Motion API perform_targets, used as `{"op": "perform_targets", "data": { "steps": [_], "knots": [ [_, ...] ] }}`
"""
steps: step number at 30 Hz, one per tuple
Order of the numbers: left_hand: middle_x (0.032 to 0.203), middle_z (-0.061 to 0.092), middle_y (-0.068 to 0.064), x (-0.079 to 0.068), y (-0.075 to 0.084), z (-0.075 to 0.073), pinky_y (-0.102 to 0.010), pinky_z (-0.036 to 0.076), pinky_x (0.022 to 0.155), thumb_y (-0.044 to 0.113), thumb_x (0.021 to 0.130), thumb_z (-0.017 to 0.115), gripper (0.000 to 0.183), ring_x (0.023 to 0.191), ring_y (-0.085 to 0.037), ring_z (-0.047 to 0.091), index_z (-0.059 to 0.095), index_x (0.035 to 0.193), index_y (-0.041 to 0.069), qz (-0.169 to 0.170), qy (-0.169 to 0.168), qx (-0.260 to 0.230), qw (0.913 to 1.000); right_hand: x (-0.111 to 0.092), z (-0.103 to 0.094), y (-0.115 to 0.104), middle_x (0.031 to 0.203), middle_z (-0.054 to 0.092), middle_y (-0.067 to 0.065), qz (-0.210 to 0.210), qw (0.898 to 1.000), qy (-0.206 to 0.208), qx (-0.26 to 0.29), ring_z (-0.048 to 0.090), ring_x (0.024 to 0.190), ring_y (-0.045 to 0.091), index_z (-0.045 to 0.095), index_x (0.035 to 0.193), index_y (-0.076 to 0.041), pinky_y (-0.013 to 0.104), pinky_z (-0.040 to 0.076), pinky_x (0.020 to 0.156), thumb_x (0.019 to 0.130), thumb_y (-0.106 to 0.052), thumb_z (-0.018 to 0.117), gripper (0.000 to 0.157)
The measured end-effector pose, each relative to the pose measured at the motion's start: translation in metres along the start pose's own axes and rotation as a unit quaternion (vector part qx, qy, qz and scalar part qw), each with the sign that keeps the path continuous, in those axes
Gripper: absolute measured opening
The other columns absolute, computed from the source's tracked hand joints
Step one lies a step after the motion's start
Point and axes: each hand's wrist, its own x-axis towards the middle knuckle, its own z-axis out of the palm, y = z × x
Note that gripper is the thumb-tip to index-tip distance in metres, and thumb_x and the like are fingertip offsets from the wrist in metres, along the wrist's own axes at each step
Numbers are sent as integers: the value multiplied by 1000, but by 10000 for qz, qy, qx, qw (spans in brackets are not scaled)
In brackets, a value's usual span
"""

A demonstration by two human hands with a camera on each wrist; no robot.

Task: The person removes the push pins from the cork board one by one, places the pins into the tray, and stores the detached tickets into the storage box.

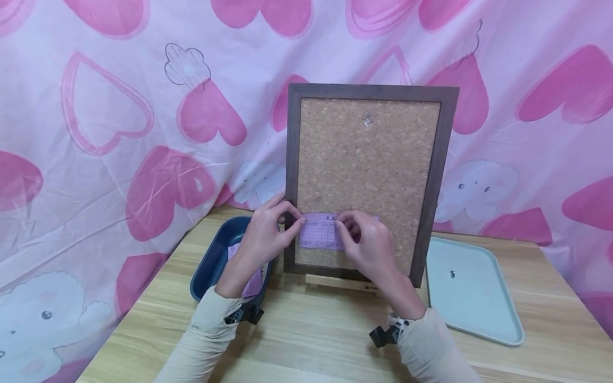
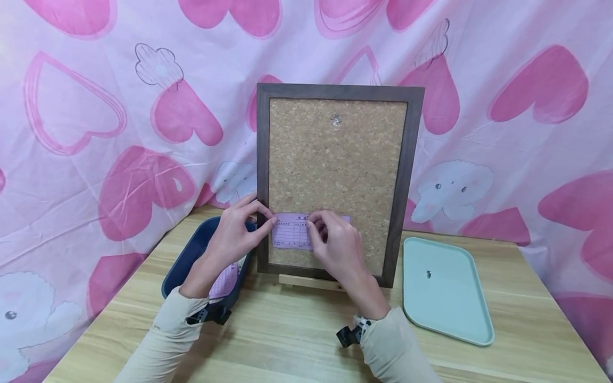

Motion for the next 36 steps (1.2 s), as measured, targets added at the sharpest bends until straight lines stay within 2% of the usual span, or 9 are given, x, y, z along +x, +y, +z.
{"op": "perform_targets", "data": {
  "steps": [3,10,13,20,21,24,27,30,36],
  "knots": [
    [132,71,-12,1,1,0,-43,66,88,24,96,83,12,105,-26,74,76,97,14,36,38,7,10000,-1,-2,2,88,75,0,-37,9999,-30,113,65,71,7,75,105,-12,25,56,61,100,-17,78,7],
    [156,60,-19,-2,2,-4,-49,64,98,24,98,82,11,142,-36,62,78,99,14,-202,-94,-108,9997,-10,-11,11,88,71,-1,-148,9984,-288,465,60,73,7,72,105,-12,25,56,61,100,-13,77,7],
    [160,57,-19,-2,1,-7,-52,62,103,24,99,81,11,150,-37,55,78,100,14,-277,-165,-176,9993,-13,-19,18,87,69,-1,-306,9977,-294,528,59,71,7,71,106,-11,25,55,58,101,-12,75,7],
    [159,58,-16,1,-4,-16,-57,52,117,24,99,80,10,137,-33,67,78,101,14,-181,-244,-281,9991,-19,-42,41,83,67,-1,-664,9966,-35,486,59,65,7,68,101,-8,20,52,55,97,-3,74,9],
    [155,62,-15,2,-5,-17,-60,46,122,24,99,81,10,138,-32,67,78,101,14,-161,-252,-296,9991,-19,-46,44,83,67,-1,-655,9967,1,485,58,65,7,68,101,-8,20,52,55,96,-2,74,9],
    [142,71,-13,3,-7,-21,-59,43,124,24,99,81,11,137,-29,67,78,103,13,-118,-224,-260,9993,-22,-57,53,83,67,-2,-641,9965,90,521,58,65,6,68,101,-6,18,51,56,95,0,74,11],
    [119,79,-8,4,-10,-25,-52,53,116,22,99,81,12,126,-28,72,78,105,12,-36,-159,-225,9996,-25,-68,62,83,67,-3,-650,9964,214,510,57,66,5,69,102,-6,16,50,56,94,1,74,11],
    [103,80,-3,4,-12,-28,-44,63,97,21,100,79,10,105,-24,77,77,104,12,-27,-95,-210,9997,-29,-78,71,82,67,-3,-665,9957,394,519,57,65,1,69,102,-4,13,49,57,93,2,73,12],
    [98,81,-1,4,-15,-35,-42,66,88,22,101,78,8,94,-18,79,77,103,14,-211,-29,-261,9994,-37,-97,89,78,66,0,-479,9946,787,482,57,70,-6,68,101,2,10,49,62,92,4,71,9]
  ]
}}
